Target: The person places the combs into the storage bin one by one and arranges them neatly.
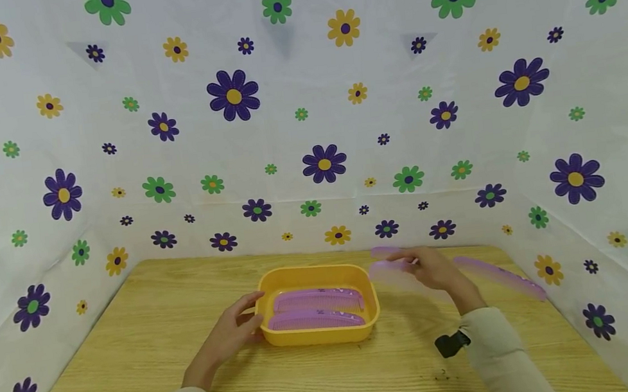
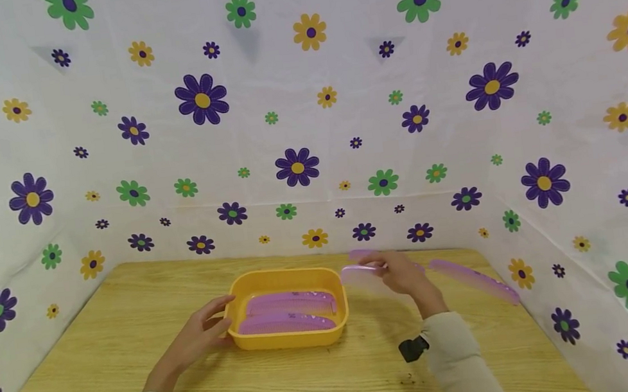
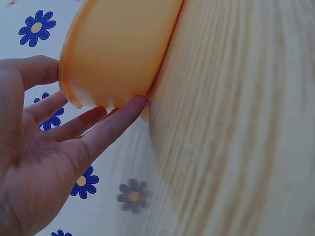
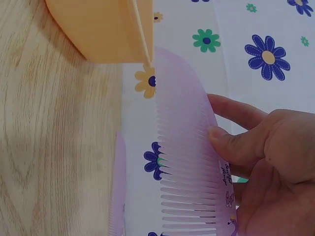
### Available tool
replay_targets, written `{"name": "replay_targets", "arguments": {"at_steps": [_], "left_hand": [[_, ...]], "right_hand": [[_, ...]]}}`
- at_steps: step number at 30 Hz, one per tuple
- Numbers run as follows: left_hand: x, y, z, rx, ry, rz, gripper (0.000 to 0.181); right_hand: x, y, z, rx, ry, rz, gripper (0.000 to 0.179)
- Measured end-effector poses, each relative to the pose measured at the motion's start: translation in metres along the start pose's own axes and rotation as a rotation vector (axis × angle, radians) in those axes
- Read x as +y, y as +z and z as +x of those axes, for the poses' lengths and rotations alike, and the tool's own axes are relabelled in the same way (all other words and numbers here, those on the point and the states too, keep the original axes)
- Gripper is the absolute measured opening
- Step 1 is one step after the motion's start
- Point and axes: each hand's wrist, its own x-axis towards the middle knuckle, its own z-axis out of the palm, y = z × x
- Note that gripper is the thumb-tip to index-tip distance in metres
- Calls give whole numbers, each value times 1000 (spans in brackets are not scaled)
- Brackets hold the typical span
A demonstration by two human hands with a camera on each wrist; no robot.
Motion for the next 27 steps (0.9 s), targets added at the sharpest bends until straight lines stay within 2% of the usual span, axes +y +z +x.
{"name": "replay_targets", "arguments": {"at_steps": [8,15,22,27], "left_hand": [[-2,0,1,-7,4,1,52],[-2,1,1,-7,18,0,52],[-2,0,1,-6,12,0,53],[-2,0,1,-9,18,0,52]], "right_hand": [[-9,5,6,-8,3,4,38],[-15,11,12,-23,-53,35,37],[-24,15,17,-39,-6,39,35],[-30,17,19,-43,-3,22,37]]}}
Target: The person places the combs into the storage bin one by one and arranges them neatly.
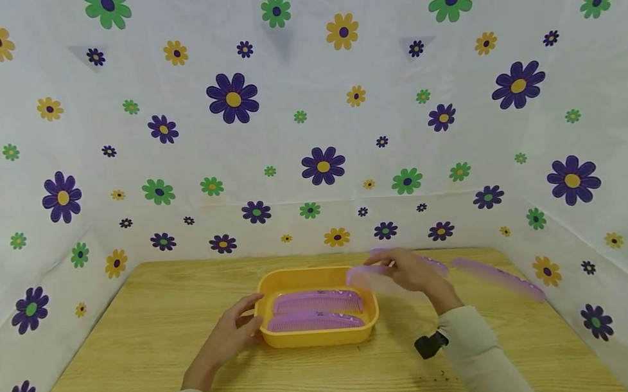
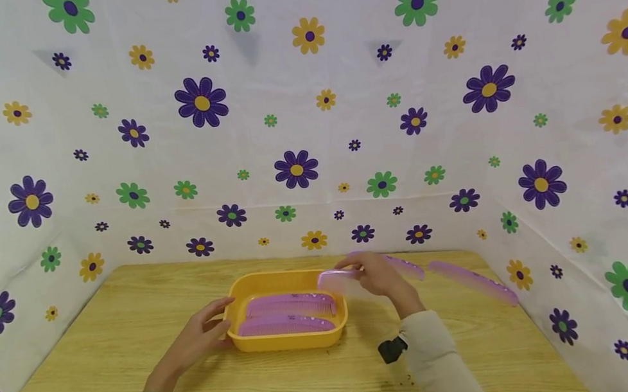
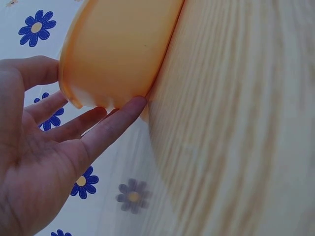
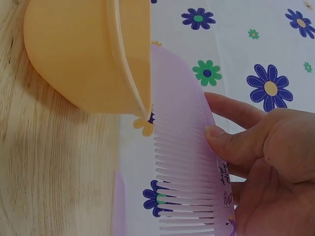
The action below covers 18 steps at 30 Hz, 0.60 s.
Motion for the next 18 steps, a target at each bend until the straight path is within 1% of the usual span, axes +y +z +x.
{"name": "replay_targets", "arguments": {"at_steps": [6,11,18], "left_hand": [[-1,-1,1,-6,10,-2,52],[-2,-1,1,-6,7,-5,53],[-2,-1,1,0,1,-2,53]], "right_hand": [[-5,3,4,-5,-4,5,36],[-9,6,6,-18,22,12,36],[-15,11,12,-16,38,-18,38]]}}
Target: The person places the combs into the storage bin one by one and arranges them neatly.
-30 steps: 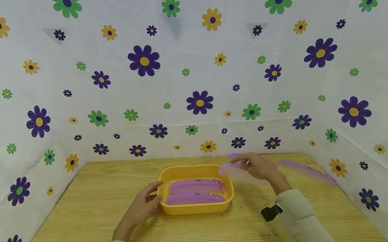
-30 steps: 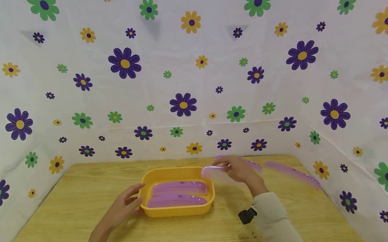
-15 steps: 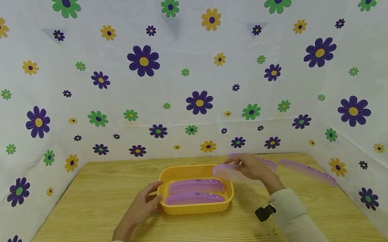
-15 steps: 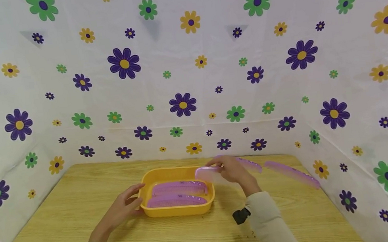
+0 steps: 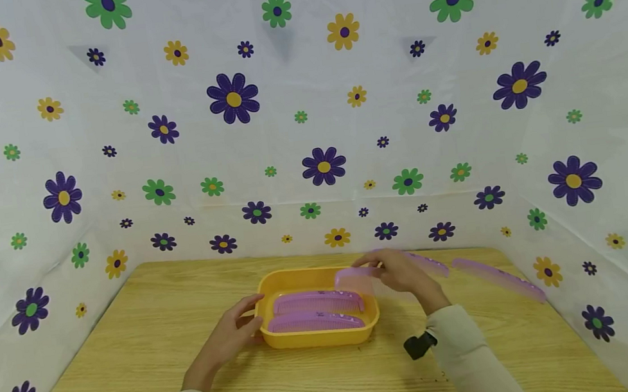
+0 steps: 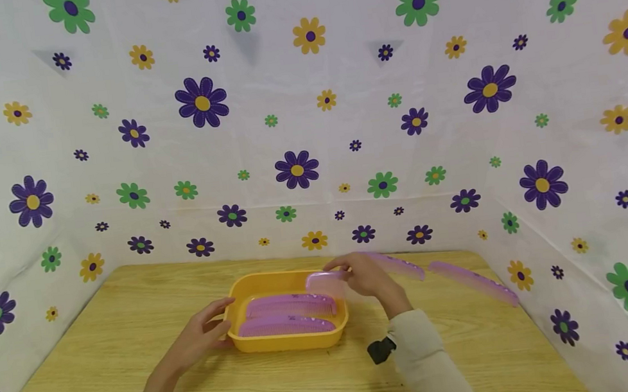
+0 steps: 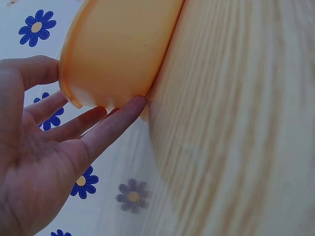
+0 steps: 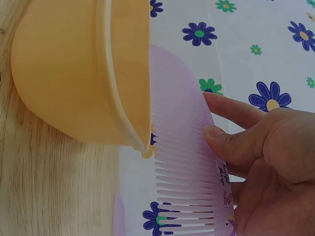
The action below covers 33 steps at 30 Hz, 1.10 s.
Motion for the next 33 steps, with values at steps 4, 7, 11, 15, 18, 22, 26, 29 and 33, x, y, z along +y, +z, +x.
{"name": "replay_targets", "arguments": {"at_steps": [4,7,11,15,18,22,26,29,33], "left_hand": [[1,0,-1,-4,-2,2,53],[1,-1,0,-4,1,3,53],[1,-1,0,-2,3,5,53],[0,0,0,-2,-1,2,52],[0,0,0,-3,-2,1,52],[0,0,0,-5,1,3,53],[0,1,0,-6,5,5,53],[0,1,0,-5,6,0,52],[2,1,-1,-8,10,-1,52]], "right_hand": [[-6,3,4,-15,20,6,41],[-10,5,6,-28,29,13,44],[-14,8,9,-39,11,11,44],[-20,11,11,-42,12,19,41],[-23,14,13,-40,20,31,40],[-25,18,14,-40,19,33,42],[-26,22,15,-44,6,24,43],[-27,24,18,-44,-13,20,41],[-30,27,20,-42,-60,20,40]]}}
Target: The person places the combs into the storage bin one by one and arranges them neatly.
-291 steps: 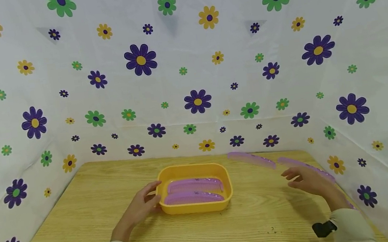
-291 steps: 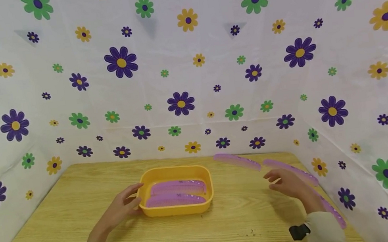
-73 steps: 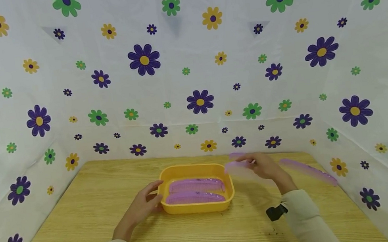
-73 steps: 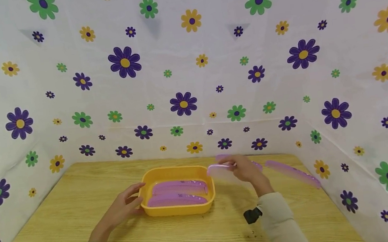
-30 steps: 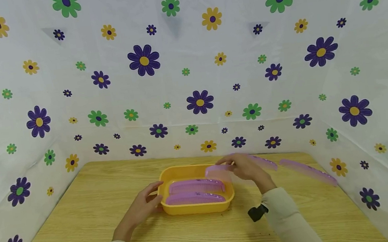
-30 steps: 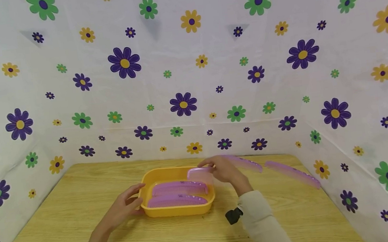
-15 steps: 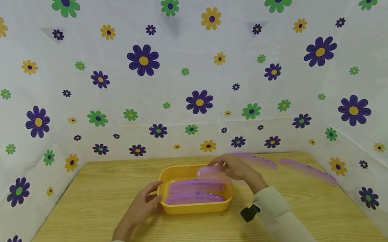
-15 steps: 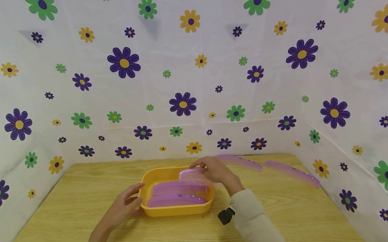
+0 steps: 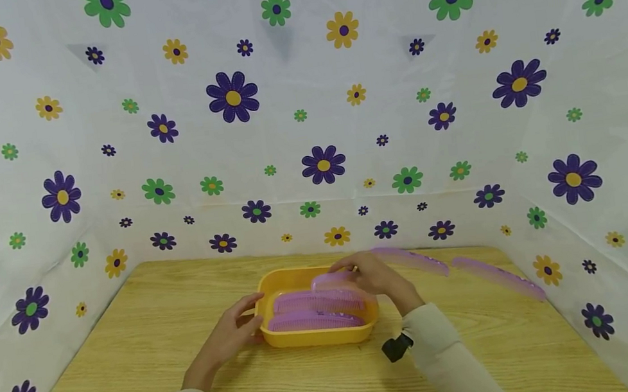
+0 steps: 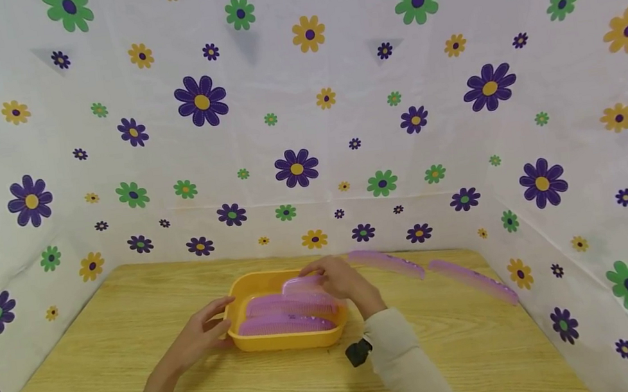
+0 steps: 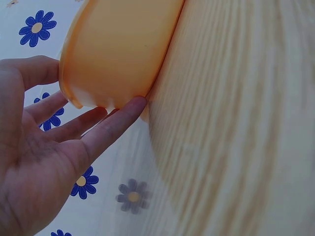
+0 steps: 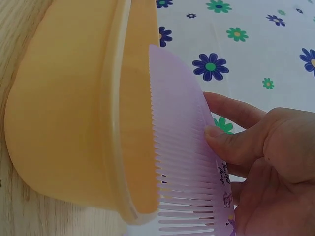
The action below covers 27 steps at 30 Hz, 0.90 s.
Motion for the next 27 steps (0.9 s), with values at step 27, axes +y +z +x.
{"name": "replay_targets", "arguments": {"at_steps": [27], "left_hand": [[1,0,0,-1,-4,-11,51]], "right_hand": [[-20,18,12,-52,-19,66,51]]}}
